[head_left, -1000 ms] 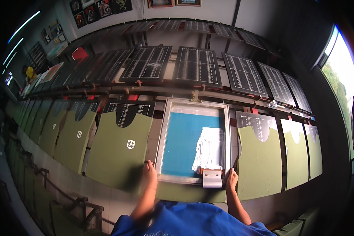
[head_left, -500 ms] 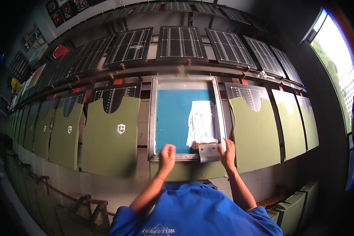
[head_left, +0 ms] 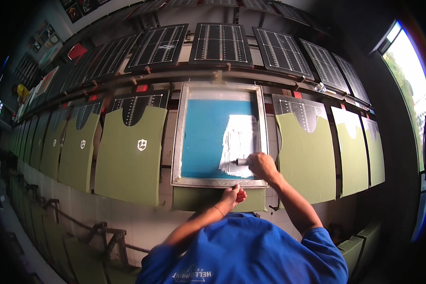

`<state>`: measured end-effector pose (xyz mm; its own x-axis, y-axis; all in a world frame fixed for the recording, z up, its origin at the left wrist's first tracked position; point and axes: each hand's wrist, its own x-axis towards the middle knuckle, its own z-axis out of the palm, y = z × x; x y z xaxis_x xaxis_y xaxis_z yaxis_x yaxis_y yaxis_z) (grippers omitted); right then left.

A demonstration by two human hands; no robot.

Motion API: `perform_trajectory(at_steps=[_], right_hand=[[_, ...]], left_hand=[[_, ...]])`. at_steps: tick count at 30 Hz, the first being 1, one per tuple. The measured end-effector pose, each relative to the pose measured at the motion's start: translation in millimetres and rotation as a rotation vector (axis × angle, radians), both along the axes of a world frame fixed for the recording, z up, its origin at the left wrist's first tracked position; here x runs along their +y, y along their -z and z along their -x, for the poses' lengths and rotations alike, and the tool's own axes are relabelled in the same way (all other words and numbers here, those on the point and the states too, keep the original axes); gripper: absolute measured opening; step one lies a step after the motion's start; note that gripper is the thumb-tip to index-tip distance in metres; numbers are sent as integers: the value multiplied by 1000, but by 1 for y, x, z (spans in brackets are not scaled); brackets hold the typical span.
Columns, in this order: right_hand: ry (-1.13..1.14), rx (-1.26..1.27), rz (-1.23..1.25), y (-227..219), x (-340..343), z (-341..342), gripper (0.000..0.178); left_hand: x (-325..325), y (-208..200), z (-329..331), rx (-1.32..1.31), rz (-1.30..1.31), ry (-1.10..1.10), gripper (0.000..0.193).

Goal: The person uses a squeegee to pull white ink across a screen printing frame, applying it to a green t-shirt. Another person in a yellow shirt is visible in the background working at a separate station.

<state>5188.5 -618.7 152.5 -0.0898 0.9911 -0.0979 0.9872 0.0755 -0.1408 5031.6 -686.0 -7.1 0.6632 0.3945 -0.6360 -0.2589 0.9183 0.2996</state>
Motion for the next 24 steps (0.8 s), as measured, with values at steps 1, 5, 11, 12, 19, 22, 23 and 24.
perform_trajectory(at_steps=[1, 5, 11, 12, 19, 22, 23, 24], right_hand=[[-2, -5, 33, -6, 14, -7, 9], [49, -14, -136, 7, 87, -44, 15], [8, -50, -180, 18, 128, -58, 18], [20, -90, -135, 14, 124, -48, 13], [-86, 12, -87, 13, -16, 3, 16], [54, 84, -107, 20, -55, 16, 29], [4, 62, -182, 23, -61, 19, 25], [18, 79, -220, 29, -66, 20, 26]], left_hand=[[-2, -7, 0, 31, -27, 6, 33], [-8, -9, -5, 89, -63, -7, 36], [-10, -12, -6, 84, -121, -40, 34], [-10, -12, -6, 108, -109, -52, 35], [5, -25, 15, 412, -541, 191, 45], [7, -32, 34, 893, -1222, 189, 32], [8, -32, 36, 932, -1393, 67, 30], [14, -61, 40, 962, -1564, -59, 31]])
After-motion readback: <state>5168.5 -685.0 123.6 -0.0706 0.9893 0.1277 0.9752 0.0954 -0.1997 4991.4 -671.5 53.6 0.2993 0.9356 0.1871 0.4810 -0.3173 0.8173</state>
